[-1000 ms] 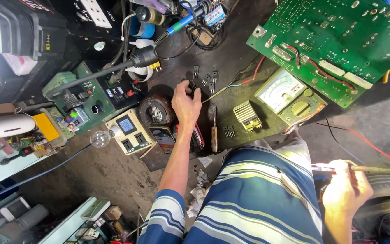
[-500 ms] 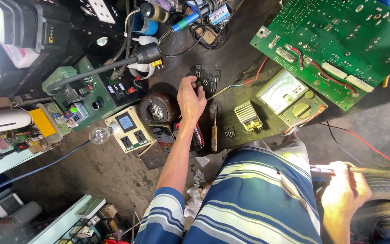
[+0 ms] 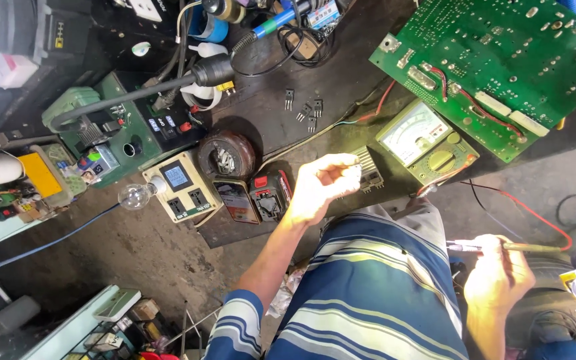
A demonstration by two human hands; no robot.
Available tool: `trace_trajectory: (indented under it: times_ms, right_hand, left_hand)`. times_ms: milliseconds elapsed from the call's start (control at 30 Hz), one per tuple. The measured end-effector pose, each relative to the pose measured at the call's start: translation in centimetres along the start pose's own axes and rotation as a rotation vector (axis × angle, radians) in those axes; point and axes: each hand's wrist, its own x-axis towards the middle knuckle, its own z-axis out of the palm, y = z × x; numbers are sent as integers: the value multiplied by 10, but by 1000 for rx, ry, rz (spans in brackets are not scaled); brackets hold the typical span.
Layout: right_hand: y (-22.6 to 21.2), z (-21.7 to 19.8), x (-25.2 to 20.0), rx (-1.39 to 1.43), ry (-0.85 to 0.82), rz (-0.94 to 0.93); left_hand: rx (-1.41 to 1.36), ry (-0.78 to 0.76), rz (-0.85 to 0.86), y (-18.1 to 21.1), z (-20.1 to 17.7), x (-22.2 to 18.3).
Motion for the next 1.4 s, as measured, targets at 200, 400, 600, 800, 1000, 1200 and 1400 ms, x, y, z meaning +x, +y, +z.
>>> trace_trajectory:
  times_ms: [200,400,600,800,1000,1200,1400]
  right_hand:
    - [3,-3,0,-6,-12,4]
    - [-2,1,-4,0,-28,3]
    - [-9,9,-14,-90,-57,-182]
    - [-70,28,-39,-522,-330,-357]
    - [-89,49,-48,-462,-460,-433]
    - [-91,52,-47,-411,-530,-404]
    - [-90,53,-43,-427,-566,-408]
  left_hand:
    - [-19,-1,5,-12,-1,-4]
    - [-84,-14,-44,-16,-2,-6]
    - [-188,-196,-14,5,37,-25]
    - [-14,-198,-148,-25,65,-42]
    - [315,-163,-62,-32,75,-45]
    - [-176,-247,-169,-49,64,-43]
    - [-46,-325,-135,-26,62,-35]
